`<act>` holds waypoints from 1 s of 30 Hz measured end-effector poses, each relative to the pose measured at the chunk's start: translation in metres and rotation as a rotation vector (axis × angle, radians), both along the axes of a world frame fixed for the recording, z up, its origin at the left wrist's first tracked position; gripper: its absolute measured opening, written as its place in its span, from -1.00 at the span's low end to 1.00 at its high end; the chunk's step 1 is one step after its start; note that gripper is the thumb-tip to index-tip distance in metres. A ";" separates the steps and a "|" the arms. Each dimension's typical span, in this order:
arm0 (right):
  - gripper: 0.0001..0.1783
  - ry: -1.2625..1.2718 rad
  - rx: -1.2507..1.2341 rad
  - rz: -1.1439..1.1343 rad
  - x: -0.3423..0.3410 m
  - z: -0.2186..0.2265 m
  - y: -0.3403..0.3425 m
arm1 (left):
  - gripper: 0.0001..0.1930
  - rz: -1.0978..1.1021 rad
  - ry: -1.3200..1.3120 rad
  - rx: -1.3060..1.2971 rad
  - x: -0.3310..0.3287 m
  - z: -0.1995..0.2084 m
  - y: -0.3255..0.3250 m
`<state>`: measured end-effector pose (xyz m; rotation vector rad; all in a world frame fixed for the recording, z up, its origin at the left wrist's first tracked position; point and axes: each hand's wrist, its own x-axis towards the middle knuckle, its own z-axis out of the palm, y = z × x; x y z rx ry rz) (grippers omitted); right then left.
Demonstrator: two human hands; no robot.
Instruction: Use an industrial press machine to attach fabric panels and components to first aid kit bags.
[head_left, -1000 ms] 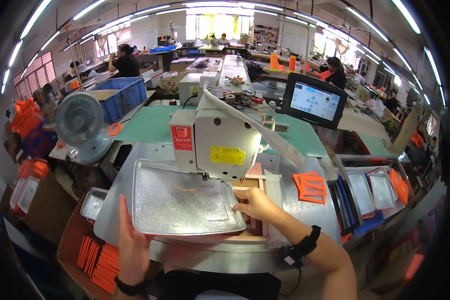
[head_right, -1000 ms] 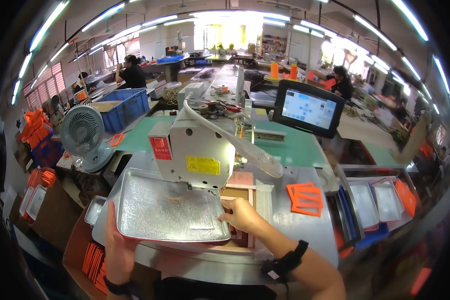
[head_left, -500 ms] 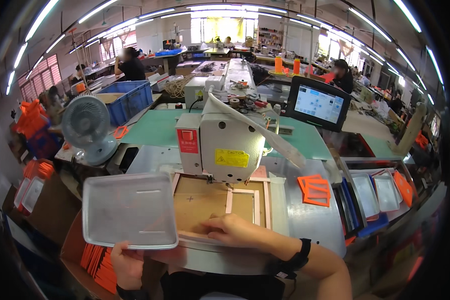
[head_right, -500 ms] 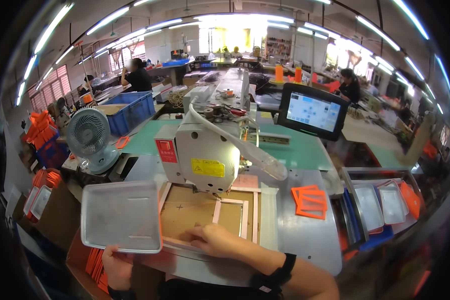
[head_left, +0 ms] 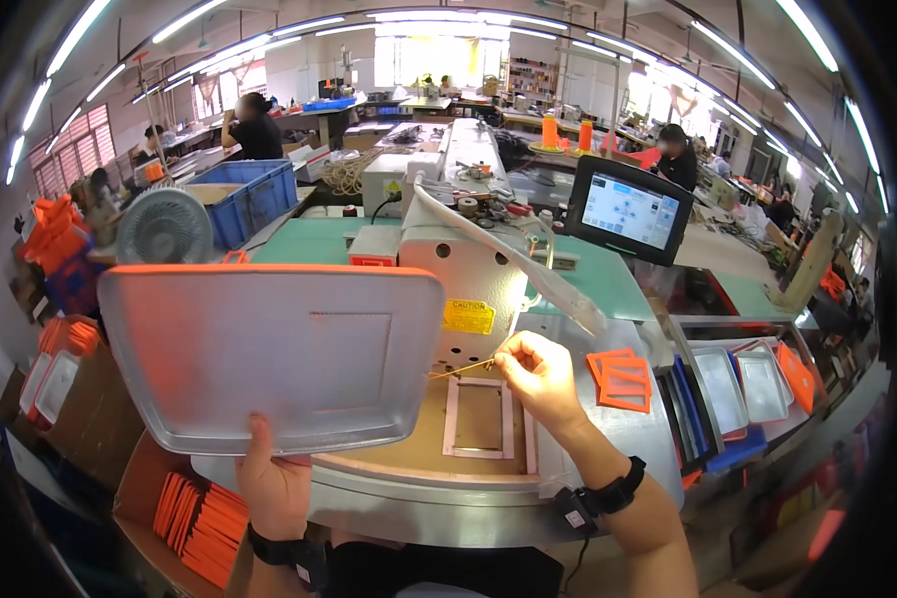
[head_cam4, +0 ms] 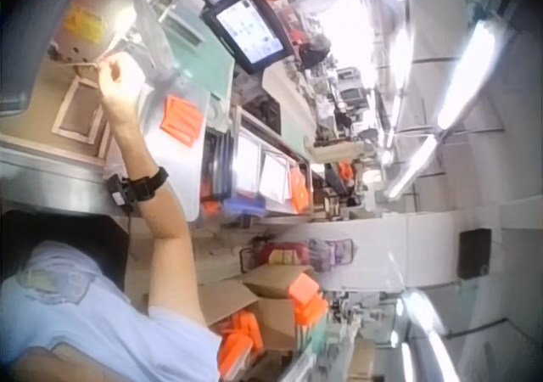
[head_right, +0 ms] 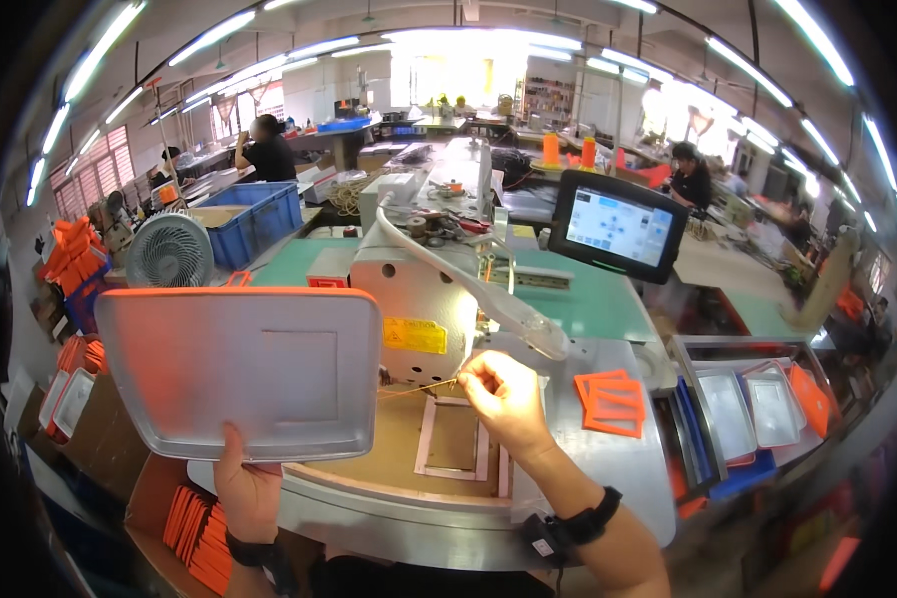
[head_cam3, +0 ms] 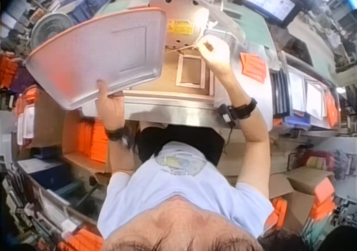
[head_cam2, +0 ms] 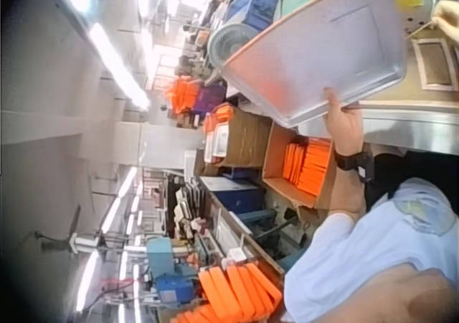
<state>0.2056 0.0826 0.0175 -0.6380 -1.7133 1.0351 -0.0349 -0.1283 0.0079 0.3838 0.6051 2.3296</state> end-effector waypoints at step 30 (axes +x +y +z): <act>-0.89 -0.116 0.124 -0.152 -0.007 -0.008 -0.011 | -0.65 0.007 -0.006 -0.044 0.007 -0.018 0.007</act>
